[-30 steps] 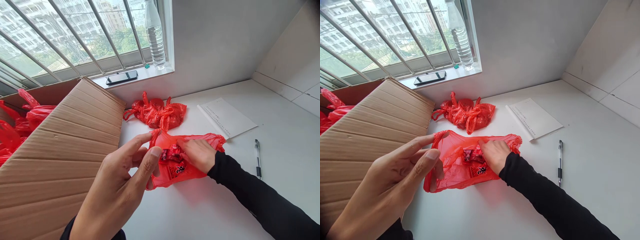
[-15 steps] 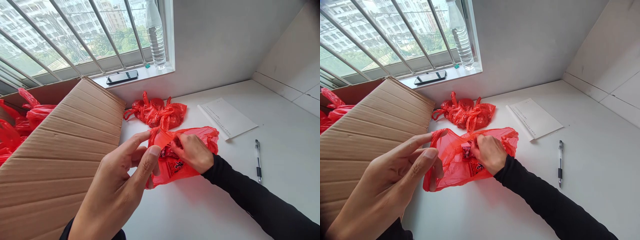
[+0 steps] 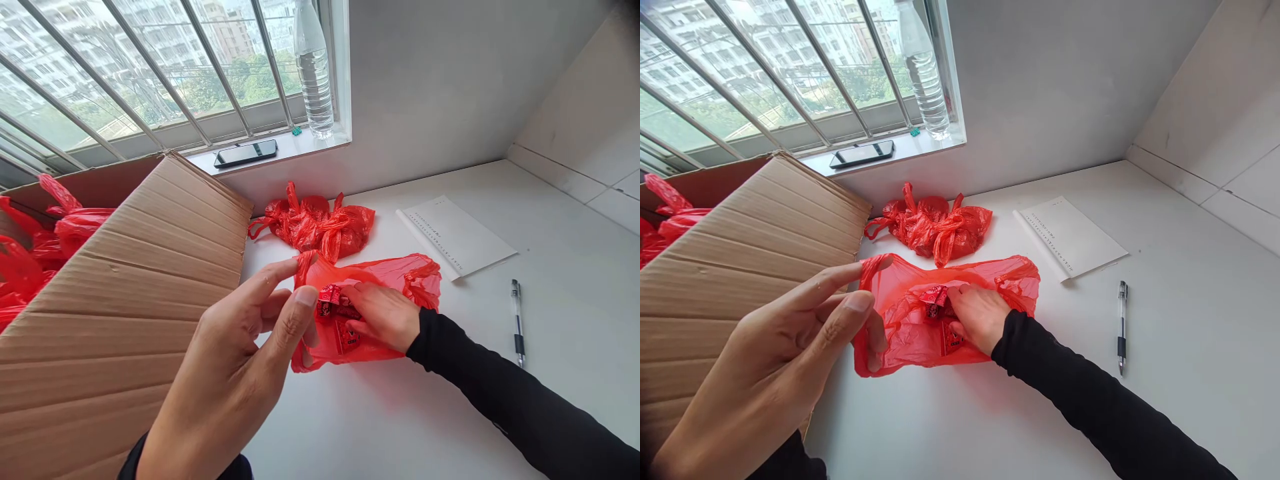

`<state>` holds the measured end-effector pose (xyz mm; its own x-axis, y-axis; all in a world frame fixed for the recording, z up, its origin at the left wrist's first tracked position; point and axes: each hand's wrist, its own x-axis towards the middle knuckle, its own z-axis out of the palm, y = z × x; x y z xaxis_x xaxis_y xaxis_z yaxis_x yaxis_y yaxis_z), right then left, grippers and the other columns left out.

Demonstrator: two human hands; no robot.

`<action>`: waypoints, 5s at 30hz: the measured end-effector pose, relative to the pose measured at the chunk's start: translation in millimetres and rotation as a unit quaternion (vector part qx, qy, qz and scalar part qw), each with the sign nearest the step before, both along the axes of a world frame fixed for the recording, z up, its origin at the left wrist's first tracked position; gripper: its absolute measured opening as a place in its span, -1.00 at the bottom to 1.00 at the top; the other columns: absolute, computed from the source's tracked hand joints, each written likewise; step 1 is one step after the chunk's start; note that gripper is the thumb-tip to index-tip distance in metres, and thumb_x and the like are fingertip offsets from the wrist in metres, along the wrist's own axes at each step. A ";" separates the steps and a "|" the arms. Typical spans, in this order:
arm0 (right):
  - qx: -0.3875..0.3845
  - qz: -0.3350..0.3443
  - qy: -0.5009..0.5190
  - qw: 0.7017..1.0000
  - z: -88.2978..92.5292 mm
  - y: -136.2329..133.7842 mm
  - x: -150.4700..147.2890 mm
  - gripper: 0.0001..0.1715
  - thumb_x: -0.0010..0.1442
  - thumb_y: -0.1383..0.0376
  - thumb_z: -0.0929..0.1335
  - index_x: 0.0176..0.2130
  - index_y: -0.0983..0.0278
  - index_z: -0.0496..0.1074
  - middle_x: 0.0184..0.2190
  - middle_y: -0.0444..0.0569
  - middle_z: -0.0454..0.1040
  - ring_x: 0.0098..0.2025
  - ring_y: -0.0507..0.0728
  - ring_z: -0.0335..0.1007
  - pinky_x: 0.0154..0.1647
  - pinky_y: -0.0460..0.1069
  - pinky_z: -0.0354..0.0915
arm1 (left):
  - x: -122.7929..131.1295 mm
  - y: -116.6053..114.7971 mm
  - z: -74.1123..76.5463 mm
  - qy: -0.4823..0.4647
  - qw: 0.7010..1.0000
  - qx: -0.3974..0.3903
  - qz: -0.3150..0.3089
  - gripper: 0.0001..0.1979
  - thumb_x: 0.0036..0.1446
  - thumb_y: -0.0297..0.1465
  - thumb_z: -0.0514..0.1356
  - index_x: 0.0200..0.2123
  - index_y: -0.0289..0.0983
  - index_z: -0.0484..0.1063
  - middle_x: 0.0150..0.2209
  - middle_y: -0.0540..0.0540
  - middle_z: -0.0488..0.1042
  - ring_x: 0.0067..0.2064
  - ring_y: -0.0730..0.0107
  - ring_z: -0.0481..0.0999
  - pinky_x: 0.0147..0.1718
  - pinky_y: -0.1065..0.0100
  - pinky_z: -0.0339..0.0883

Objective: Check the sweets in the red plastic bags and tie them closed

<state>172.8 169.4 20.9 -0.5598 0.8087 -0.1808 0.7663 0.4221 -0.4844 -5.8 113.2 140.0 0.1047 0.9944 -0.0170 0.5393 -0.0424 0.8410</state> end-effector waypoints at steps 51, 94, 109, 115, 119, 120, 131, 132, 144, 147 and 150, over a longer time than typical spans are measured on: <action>0.026 0.132 -0.076 0.988 2.7 -8.0 -4.9 -0.65 0.19 0.35 0.37 0.00 0.34 0.43 -0.16 0.11 0.49 -0.17 0.24 0.42 -0.31 0.04 0.12 | 0.0 -3.4 3.5 0.010 1.000 0.023 0.007 -0.65 0.33 -0.20 0.17 0.13 -0.14 0.42 -0.56 0.14 0.45 -0.54 0.52 0.41 -0.62 0.55 0.29; -0.010 -0.037 -0.004 0.999 -25.8 2.6 -20.8 -0.66 0.39 0.10 0.23 -0.01 0.26 0.38 -0.16 0.07 0.58 -0.14 0.28 0.53 -0.30 0.03 0.12 | 1.1 -6.4 4.6 0.023 1.000 0.009 -0.014 -0.68 0.34 -0.22 0.16 0.11 -0.10 0.44 -0.56 0.13 0.44 -0.52 0.52 0.43 -0.60 0.58 0.33; 0.032 -0.056 0.072 0.995 -15.0 11.6 -4.9 -0.81 0.31 0.26 0.28 -0.11 0.27 0.40 -0.24 0.00 0.54 -0.22 0.13 0.43 -0.35 -0.03 0.06 | -3.4 -4.2 3.9 0.041 0.999 0.006 -0.006 -0.62 0.34 -0.13 0.14 0.13 -0.15 0.41 -0.51 0.09 0.46 -0.49 0.45 0.40 -0.61 0.47 0.27; -0.014 0.052 -0.066 0.996 3.4 13.3 22.5 -0.84 0.20 0.33 0.38 -0.16 0.22 0.44 -0.25 -0.05 0.56 -0.25 0.16 0.45 -0.40 -0.02 0.04 | -1.8 -3.8 2.8 0.027 1.000 0.000 0.001 -0.62 0.33 -0.14 0.14 0.12 -0.15 0.42 -0.52 0.09 0.49 -0.49 0.43 0.44 -0.57 0.44 0.31; -0.027 0.070 -0.121 0.990 7.6 11.1 21.7 -0.71 0.16 0.35 0.40 -0.07 0.25 0.43 -0.18 0.03 0.57 -0.16 0.24 0.50 -0.38 0.01 0.09 | 0.1 -3.7 4.0 0.035 0.999 0.002 -0.013 -0.65 0.34 -0.14 0.13 0.09 -0.14 0.45 -0.56 0.11 0.45 -0.51 0.45 0.40 -0.60 0.45 0.26; -0.022 0.064 -0.123 0.990 7.6 10.5 19.4 -0.70 0.17 0.36 0.39 -0.06 0.26 0.43 -0.16 0.04 0.57 -0.14 0.25 0.50 -0.36 0.02 0.11 | 0.4 -3.4 4.3 0.037 0.999 0.000 -0.015 -0.65 0.34 -0.13 0.12 0.09 -0.14 0.45 -0.56 0.11 0.44 -0.52 0.46 0.40 -0.60 0.45 0.26; 0.016 0.046 -0.055 0.997 2.5 9.3 11.1 -0.70 0.33 0.33 0.25 0.01 0.16 0.46 -0.18 0.00 0.61 -0.14 0.21 0.53 -0.33 0.01 0.15 | 0.5 -2.5 3.1 0.019 1.000 -0.015 0.005 -0.59 0.33 -0.13 0.15 0.15 -0.16 0.40 -0.52 0.09 0.49 -0.49 0.46 0.45 -0.56 0.46 0.32; 0.015 0.050 -0.039 0.998 1.3 9.5 10.6 -0.65 0.33 0.34 0.25 0.05 0.13 0.45 -0.17 -0.02 0.61 -0.14 0.20 0.53 -0.32 0.00 0.16 | -0.1 -2.5 2.9 0.018 1.000 -0.016 0.005 -0.58 0.33 -0.13 0.15 0.16 -0.16 0.39 -0.52 0.09 0.48 -0.50 0.45 0.44 -0.56 0.46 0.33; -0.048 0.130 -0.041 0.990 5.0 9.8 5.1 -0.71 0.30 0.36 0.25 -0.06 0.17 0.50 -0.23 -0.06 0.58 -0.27 0.11 0.43 -0.41 -0.04 0.02 | -0.4 -3.9 3.3 0.025 1.000 -0.014 -0.002 -0.62 0.33 -0.14 0.14 0.13 -0.14 0.40 -0.56 0.12 0.43 -0.53 0.47 0.43 -0.59 0.49 0.32; -0.042 0.119 -0.038 0.991 5.6 9.4 3.6 -0.69 0.34 0.31 0.24 0.00 0.15 0.47 -0.25 -0.06 0.57 -0.30 0.12 0.43 -0.41 -0.03 0.03 | -1.3 -3.4 3.3 0.028 1.000 -0.010 -0.003 -0.63 0.33 -0.14 0.14 0.12 -0.14 0.41 -0.55 0.12 0.44 -0.52 0.48 0.44 -0.58 0.50 0.33; -0.036 0.111 -0.069 0.991 7.1 7.1 4.1 -0.74 0.34 0.34 0.21 -0.18 0.22 0.47 -0.28 -0.04 0.57 -0.31 0.12 0.44 -0.42 -0.02 0.04 | -2.8 -1.9 1.4 0.025 1.000 -0.003 -0.012 -0.65 0.34 -0.16 0.14 0.12 -0.12 0.40 -0.53 0.13 0.45 -0.51 0.50 0.43 -0.58 0.53 0.33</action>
